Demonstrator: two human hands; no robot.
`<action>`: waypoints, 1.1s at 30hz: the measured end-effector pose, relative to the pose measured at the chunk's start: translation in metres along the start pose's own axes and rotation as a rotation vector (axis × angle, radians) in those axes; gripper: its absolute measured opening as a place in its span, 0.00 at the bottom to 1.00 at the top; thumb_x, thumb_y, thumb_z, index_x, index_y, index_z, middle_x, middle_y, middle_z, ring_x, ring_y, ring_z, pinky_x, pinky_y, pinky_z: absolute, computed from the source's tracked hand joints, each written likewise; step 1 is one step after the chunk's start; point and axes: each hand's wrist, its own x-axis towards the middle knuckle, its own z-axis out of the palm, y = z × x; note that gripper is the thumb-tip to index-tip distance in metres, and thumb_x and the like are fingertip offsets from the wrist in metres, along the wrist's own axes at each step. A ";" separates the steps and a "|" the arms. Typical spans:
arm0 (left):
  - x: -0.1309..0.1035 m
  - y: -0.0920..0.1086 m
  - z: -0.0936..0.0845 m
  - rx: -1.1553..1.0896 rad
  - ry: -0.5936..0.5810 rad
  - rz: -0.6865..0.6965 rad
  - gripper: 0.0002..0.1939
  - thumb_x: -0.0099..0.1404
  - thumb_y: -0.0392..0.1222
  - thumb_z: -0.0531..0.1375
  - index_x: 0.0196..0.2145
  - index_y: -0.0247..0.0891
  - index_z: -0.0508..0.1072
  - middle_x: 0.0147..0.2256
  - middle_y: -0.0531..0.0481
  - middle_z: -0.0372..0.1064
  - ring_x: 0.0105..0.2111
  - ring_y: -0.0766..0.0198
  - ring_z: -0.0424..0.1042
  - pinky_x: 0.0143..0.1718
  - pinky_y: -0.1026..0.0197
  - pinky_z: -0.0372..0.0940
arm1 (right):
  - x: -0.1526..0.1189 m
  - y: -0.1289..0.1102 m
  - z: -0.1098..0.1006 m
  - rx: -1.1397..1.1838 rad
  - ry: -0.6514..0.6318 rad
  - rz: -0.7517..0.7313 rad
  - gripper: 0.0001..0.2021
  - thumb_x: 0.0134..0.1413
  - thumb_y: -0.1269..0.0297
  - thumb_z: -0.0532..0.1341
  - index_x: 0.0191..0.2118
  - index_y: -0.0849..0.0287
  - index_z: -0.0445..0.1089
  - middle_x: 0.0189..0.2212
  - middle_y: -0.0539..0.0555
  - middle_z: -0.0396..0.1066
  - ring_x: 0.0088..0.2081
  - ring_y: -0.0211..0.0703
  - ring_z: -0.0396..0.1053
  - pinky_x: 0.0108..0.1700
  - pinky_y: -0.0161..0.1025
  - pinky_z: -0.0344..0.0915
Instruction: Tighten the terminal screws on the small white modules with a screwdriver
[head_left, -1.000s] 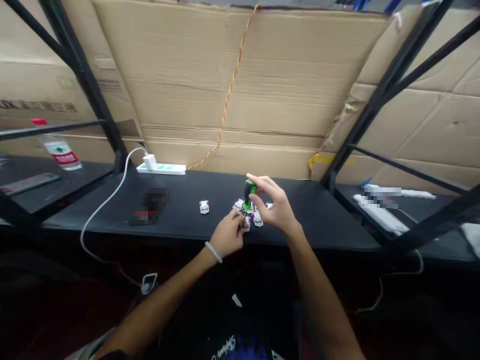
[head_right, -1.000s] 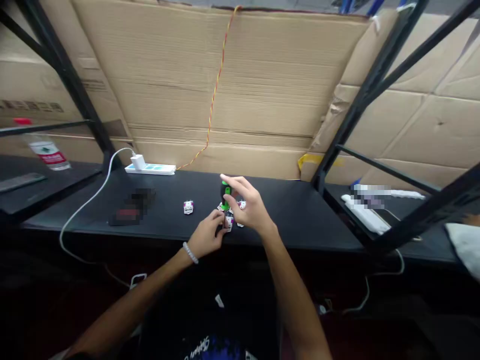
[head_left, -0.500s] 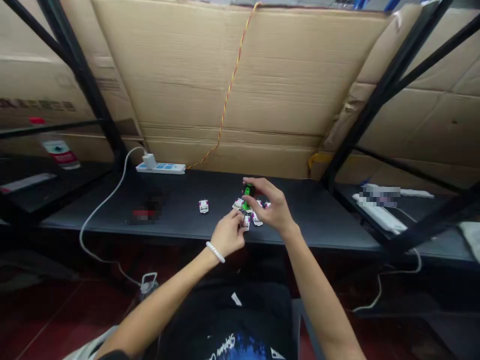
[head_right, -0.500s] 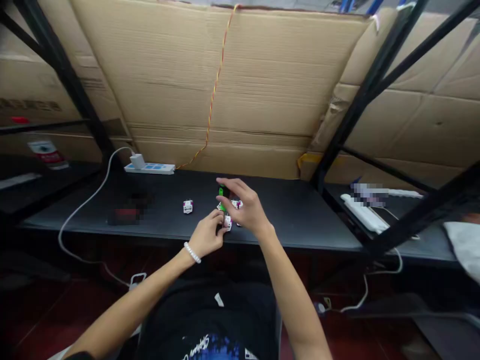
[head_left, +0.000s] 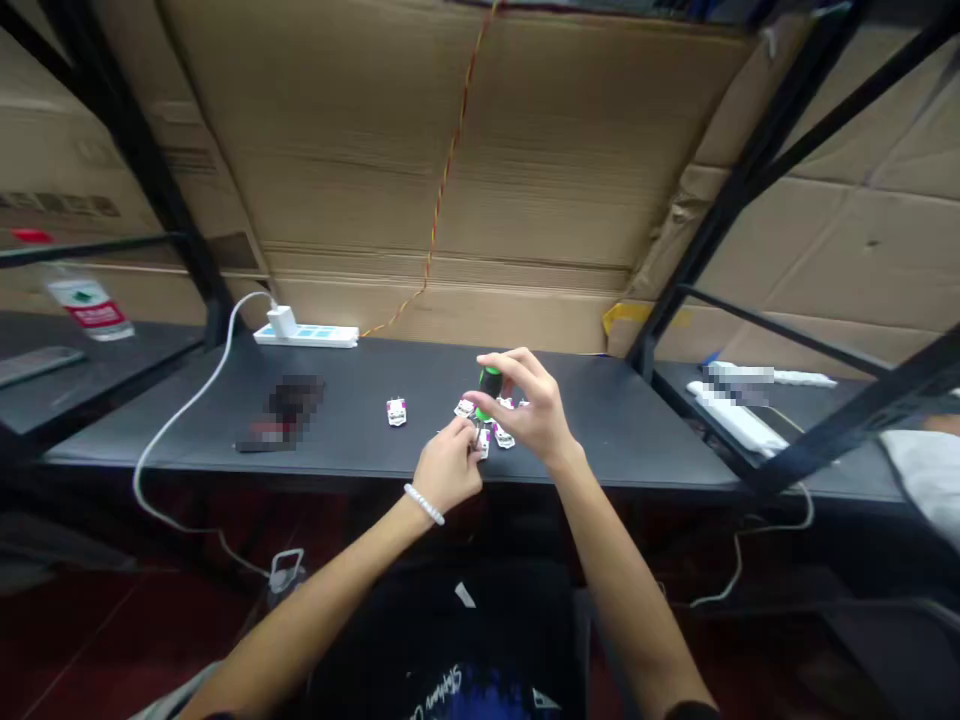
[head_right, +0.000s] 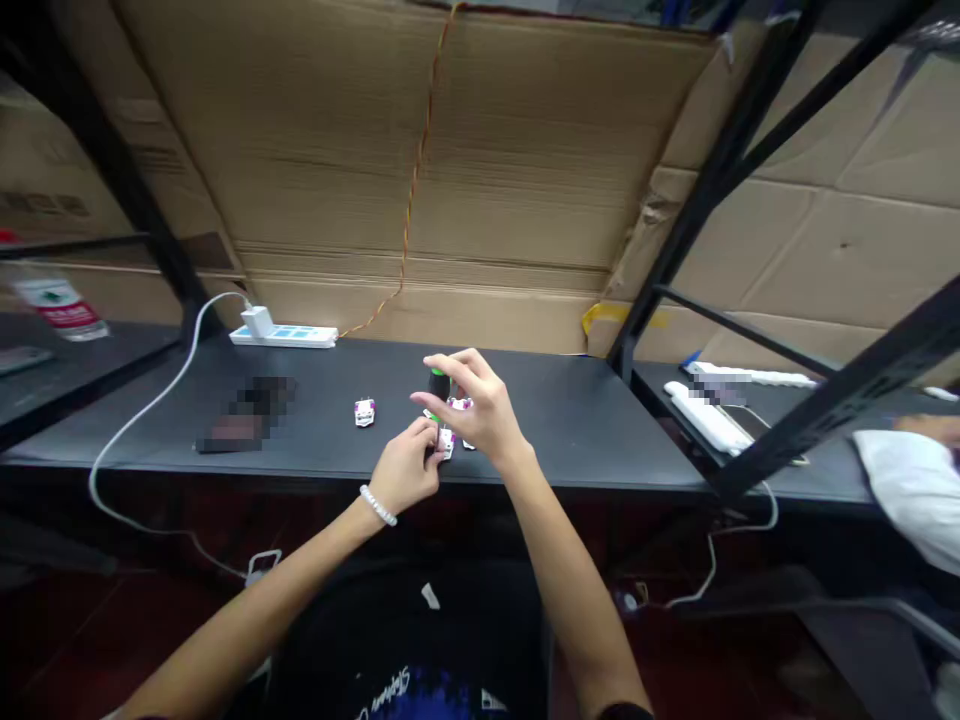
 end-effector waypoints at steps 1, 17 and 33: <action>0.000 -0.001 0.000 -0.001 0.000 0.003 0.12 0.60 0.26 0.62 0.31 0.41 0.65 0.41 0.47 0.72 0.39 0.56 0.76 0.45 0.55 0.72 | 0.000 0.000 0.000 -0.001 -0.002 0.002 0.18 0.62 0.54 0.71 0.54 0.52 0.76 0.40 0.54 0.73 0.29 0.38 0.68 0.35 0.40 0.75; -0.001 -0.004 -0.003 -0.080 -0.005 0.040 0.10 0.62 0.26 0.61 0.33 0.40 0.70 0.43 0.46 0.73 0.42 0.56 0.76 0.49 0.54 0.73 | -0.001 -0.004 -0.004 0.097 -0.099 0.048 0.20 0.68 0.62 0.63 0.63 0.50 0.71 0.53 0.59 0.75 0.45 0.47 0.76 0.45 0.46 0.79; 0.000 -0.003 -0.005 -0.108 -0.003 0.051 0.10 0.62 0.26 0.62 0.31 0.40 0.69 0.43 0.46 0.73 0.42 0.56 0.76 0.49 0.54 0.73 | 0.000 -0.001 -0.010 0.196 -0.144 0.131 0.21 0.69 0.60 0.63 0.65 0.50 0.70 0.48 0.57 0.78 0.44 0.45 0.76 0.49 0.46 0.77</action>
